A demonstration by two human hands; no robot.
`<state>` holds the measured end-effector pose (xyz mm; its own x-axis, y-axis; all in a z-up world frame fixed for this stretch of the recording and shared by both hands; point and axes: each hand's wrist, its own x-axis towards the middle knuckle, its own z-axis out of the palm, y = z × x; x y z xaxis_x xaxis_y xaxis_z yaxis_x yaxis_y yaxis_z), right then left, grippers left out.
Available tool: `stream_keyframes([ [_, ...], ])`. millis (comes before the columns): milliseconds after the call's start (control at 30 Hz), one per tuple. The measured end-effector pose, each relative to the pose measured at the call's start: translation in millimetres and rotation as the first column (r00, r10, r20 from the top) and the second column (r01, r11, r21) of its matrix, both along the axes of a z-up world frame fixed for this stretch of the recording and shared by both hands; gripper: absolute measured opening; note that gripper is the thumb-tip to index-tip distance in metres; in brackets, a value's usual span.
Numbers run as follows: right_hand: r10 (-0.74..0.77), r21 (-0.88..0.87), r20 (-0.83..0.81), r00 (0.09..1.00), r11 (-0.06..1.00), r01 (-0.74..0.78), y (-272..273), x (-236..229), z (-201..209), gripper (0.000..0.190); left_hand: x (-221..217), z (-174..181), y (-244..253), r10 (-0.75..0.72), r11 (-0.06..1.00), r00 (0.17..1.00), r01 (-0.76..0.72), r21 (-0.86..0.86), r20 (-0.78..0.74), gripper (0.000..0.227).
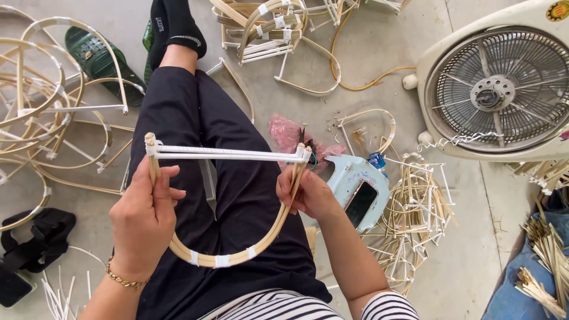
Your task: Assembling and finishing bamboo furniture components by hand and using tools.
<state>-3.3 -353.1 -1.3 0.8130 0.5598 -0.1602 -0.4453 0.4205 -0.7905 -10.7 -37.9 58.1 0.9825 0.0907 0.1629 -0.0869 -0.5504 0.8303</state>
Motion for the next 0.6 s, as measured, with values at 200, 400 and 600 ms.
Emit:
stream_keyframes([
  [200,0.027,-0.023,0.062,0.998,0.999,-0.026,6.0,-8.7,-7.0,0.057,-6.6,-16.4,7.7,0.049,0.983,0.987,-0.074,-0.166,-0.152,0.023],
  [400,0.071,-0.086,0.097,0.993,0.994,-0.062,17.6,-20.2,19.8,0.054,-7.0,-28.1,13.9,0.048,0.922,0.965,-0.142,-0.359,-0.259,0.021],
  [600,0.192,-0.163,0.199,0.961,0.973,-0.161,31.4,-30.5,58.4,0.053,-9.3,-42.0,17.1,-0.034,0.868,0.962,-0.106,-0.485,-0.272,0.021],
])
